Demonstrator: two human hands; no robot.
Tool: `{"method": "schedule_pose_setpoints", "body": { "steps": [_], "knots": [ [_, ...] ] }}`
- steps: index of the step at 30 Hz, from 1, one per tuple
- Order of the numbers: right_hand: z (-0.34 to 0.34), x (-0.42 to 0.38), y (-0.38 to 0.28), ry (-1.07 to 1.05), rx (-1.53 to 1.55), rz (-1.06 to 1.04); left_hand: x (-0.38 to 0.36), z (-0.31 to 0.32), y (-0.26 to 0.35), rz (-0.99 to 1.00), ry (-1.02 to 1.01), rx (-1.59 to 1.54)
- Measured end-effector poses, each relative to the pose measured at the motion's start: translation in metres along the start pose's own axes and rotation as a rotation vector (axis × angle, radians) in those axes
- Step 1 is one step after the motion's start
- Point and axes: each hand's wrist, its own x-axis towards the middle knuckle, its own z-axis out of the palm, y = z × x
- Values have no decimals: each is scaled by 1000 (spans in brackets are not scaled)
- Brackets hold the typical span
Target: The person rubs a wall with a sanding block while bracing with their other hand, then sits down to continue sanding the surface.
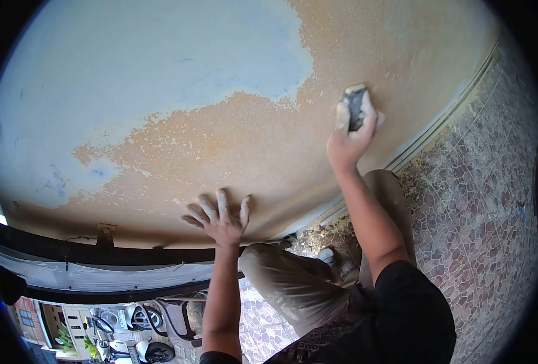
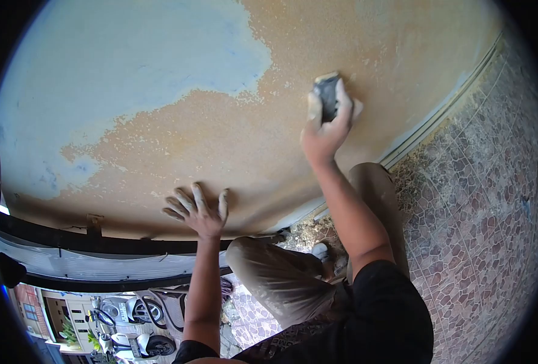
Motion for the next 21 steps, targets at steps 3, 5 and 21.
{"method": "schedule_pose_setpoints", "body": {
  "steps": [3,5,21],
  "knots": [
    [-11,-106,16,-323,-91,-497,-61,32,33,-114,-15,-73],
    [-31,-138,25,-642,-83,-663,-85,40,42,-153,-47,-82],
    [-48,-127,24,-672,-120,-648,-105,39,59,-165,-112,-75]
  ]
}}
